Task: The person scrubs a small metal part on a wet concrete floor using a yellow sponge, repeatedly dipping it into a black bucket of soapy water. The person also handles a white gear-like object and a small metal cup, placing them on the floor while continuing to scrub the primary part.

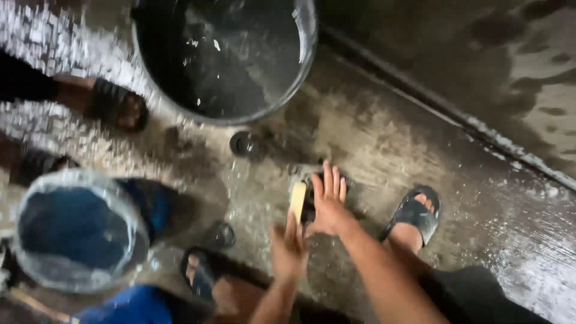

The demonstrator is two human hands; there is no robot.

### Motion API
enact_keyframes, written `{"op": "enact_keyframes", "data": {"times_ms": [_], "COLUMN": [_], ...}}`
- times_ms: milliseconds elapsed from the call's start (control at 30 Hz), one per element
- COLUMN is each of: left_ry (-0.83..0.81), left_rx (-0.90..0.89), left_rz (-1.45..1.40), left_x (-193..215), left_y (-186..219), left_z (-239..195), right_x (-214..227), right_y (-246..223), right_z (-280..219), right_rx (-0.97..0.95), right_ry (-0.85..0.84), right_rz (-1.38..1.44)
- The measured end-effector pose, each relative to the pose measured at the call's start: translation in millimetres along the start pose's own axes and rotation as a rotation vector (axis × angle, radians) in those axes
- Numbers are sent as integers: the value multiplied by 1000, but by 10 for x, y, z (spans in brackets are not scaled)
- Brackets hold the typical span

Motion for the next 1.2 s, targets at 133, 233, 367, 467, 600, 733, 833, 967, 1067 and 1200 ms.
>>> {"op": "enact_keyframes", "data": {"times_ms": [133, 233, 367, 467, 600, 733, 833, 967, 1067, 1200], "left_ry": [395, 497, 506, 487, 542, 708, 634, 297, 477, 578], "left_rx": [-442, -650, -626, -663, -606, -837, -980, -574, -745, -960], "left_rz": [1170, 1310, 1339, 1316, 1328, 1198, 1133, 824, 802, 1024], "left_x": [117, -179, -211, 2, 47, -338, -203, 76, -52, -270], "left_y": [162, 1024, 1074, 655, 501, 1107, 978, 447, 868, 1573], "left_z": [156, 557, 484, 171, 328, 480, 228, 178, 521, -41], "right_x": [-100, -107, -133, 56, -36, -156, -62, -112, -114, -60], "right_y": [35, 113, 73, 23, 75, 169, 139, 175, 132, 86], "right_z": [-4, 73, -24, 100, 60, 2, 93, 148, 85, 28], "right_rx": [60, -28, 60, 36, 25, 38, 65, 107, 65, 75], "right_ry": [-3, -21, 46, 41, 7, 20, 79, 102, 60, 115], "right_rz": [-23, 3, -65, 2, -18, -18, -42, -63, -6, -25]}}
Point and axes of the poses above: each hand's wrist, its own z-axis towards the middle knuckle, its own x-axis out of the back of the hand, y = z × x, the point moved 6 cm from there along z, towards the middle knuckle, and after that the axes turned 14 degrees about z, right-handed, at the moved point
